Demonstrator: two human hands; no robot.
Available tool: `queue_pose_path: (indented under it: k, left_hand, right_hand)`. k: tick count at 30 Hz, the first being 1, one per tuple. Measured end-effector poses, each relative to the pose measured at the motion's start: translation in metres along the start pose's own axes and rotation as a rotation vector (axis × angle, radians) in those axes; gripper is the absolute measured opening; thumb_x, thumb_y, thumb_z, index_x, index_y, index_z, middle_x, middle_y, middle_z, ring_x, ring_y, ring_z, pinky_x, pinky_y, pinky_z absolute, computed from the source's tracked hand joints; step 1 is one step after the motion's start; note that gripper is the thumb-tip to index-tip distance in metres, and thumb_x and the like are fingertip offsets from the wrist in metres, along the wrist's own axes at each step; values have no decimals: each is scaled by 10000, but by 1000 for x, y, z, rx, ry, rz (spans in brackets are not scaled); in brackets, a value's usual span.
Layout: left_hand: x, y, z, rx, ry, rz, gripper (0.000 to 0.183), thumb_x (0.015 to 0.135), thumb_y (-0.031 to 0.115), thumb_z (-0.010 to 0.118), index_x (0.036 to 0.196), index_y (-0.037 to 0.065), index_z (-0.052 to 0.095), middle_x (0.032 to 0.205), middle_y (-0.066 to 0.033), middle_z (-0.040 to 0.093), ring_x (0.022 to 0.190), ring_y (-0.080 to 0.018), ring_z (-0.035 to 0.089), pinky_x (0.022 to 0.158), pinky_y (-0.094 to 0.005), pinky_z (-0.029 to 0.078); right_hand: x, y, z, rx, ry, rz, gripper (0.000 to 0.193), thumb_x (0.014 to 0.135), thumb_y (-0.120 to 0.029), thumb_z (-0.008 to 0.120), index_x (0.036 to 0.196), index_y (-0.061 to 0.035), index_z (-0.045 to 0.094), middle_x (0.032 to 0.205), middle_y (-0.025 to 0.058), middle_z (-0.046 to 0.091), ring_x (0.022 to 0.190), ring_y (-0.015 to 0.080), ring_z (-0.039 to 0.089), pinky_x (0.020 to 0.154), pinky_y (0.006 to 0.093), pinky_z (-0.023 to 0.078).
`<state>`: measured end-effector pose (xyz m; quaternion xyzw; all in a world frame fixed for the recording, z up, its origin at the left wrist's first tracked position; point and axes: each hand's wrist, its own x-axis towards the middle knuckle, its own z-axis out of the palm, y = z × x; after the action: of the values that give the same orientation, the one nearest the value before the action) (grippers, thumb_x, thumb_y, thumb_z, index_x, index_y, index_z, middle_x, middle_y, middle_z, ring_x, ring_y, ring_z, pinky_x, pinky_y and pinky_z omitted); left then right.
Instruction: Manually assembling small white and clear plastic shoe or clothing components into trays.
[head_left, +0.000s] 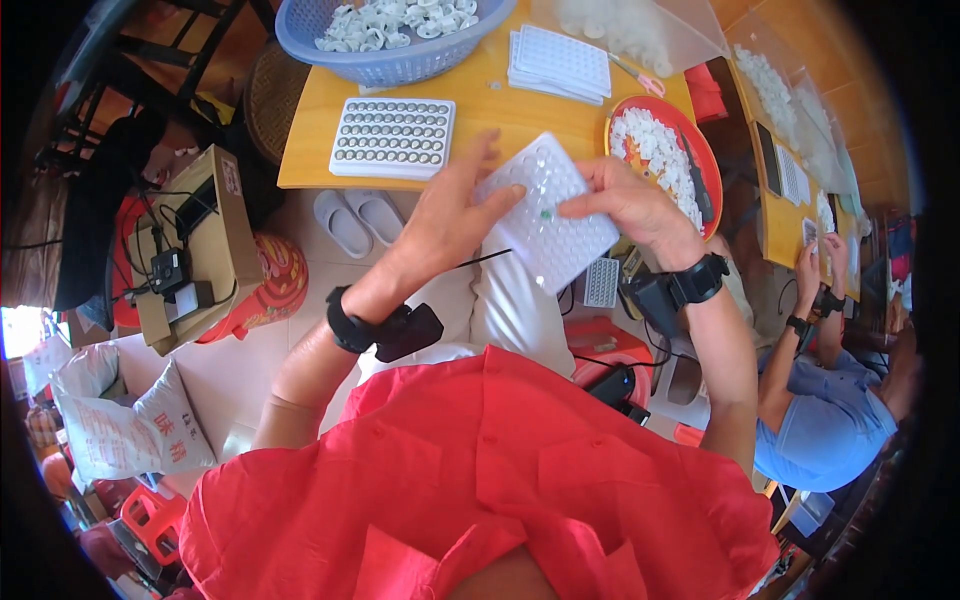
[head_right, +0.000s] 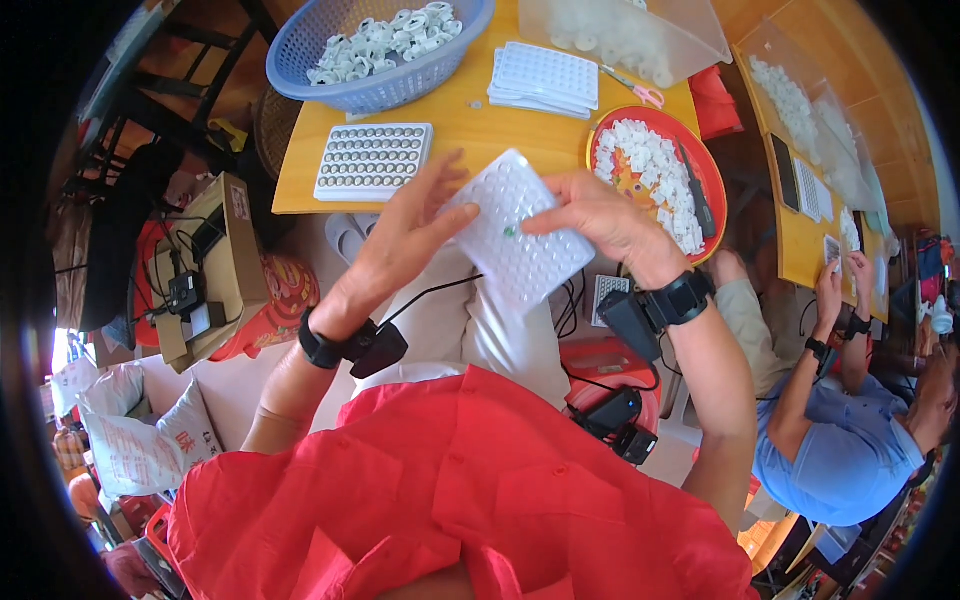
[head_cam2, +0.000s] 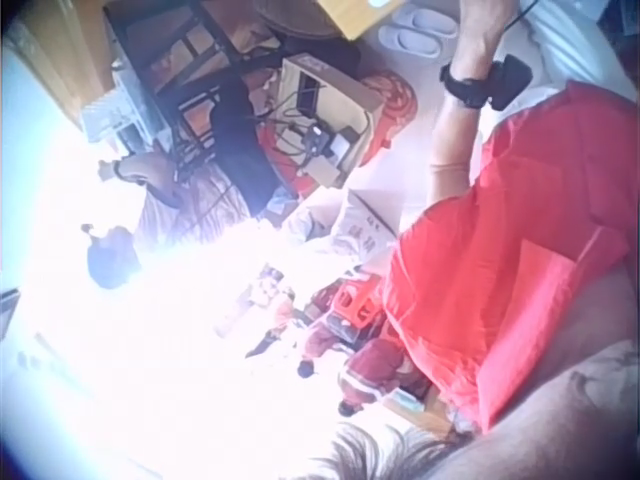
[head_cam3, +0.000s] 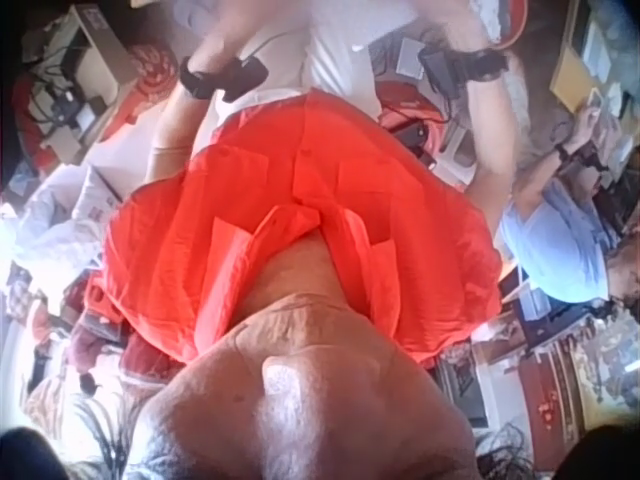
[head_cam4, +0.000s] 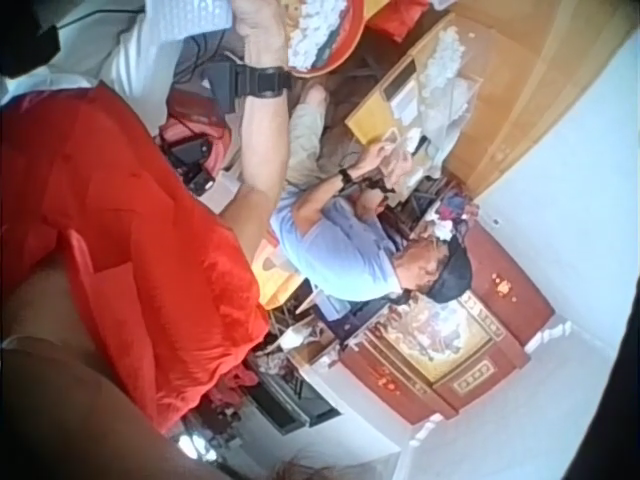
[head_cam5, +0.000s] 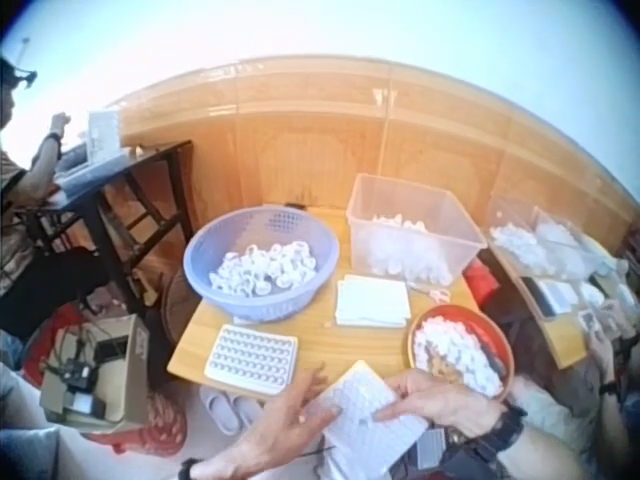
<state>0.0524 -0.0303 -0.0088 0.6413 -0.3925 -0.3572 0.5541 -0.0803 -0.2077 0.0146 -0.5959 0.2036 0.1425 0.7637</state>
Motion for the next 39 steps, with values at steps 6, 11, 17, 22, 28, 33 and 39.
queue_pose_path:
  k: [6, 11, 17, 22, 28, 33, 39]
  left_hand:
    - [-9, 16, 2, 156, 230, 286, 424, 841, 74, 556, 1236, -5, 425, 1250, -138, 463, 1085, -226, 522, 910, -351, 423]
    - [-13, 5, 7, 61, 223, 157, 252, 849, 47, 540, 1091, -25, 533, 1035, -90, 593, 915, -155, 584, 812, -280, 460]
    - [-22, -24, 21, 7, 129, 87, 139, 851, 52, 545, 942, -31, 610, 857, -70, 638, 792, -128, 600, 738, -270, 474]
    - [-17, -29, 25, 151, 183, 167, 123, 812, 14, 557, 917, -23, 609, 853, -119, 624, 777, -221, 602, 711, -309, 471]
    - [-2, -34, 28, 391, 340, 400, 237, 758, -54, 559, 989, -3, 579, 972, -147, 551, 868, -284, 561, 763, -337, 450]
    - [1, -49, 30, 408, 367, 470, 270, 742, -70, 570, 1003, -2, 566, 980, -154, 526, 871, -302, 544, 756, -354, 446]
    - [0, -61, 30, 479, 419, 513, 229, 741, -38, 593, 963, 14, 570, 937, -136, 544, 845, -310, 539, 717, -373, 448]
  right_hand:
    - [17, -37, -5, -1141, 776, -533, 212, 697, -92, 630, 906, -60, 611, 783, 169, 633, 671, 230, 637, 611, 307, 500]
    - [47, 3, 9, -1853, 767, -519, 171, 748, -92, 552, 908, -45, 519, 740, 107, 565, 669, 220, 615, 505, 312, 493]
    - [46, 27, 32, -1831, 696, -615, 301, 743, -247, 642, 881, -8, 521, 834, 65, 509, 783, 210, 550, 547, 285, 505]
    - [33, 4, 26, -1533, 676, -478, 455, 705, -282, 693, 1034, -17, 524, 968, 115, 513, 940, 276, 522, 737, 367, 482]
    - [44, -8, -6, -1276, 498, -363, 657, 604, -223, 759, 1184, -60, 498, 1162, 145, 478, 1096, 325, 462, 923, 395, 395]
    - [47, -10, -3, -1336, 481, -358, 690, 593, -209, 763, 1212, -86, 482, 1169, 171, 467, 1105, 348, 448, 936, 406, 381]
    - [47, -15, -7, -1365, 415, -358, 698, 590, -228, 739, 1227, -111, 476, 1183, 196, 445, 1102, 355, 441, 920, 424, 370]
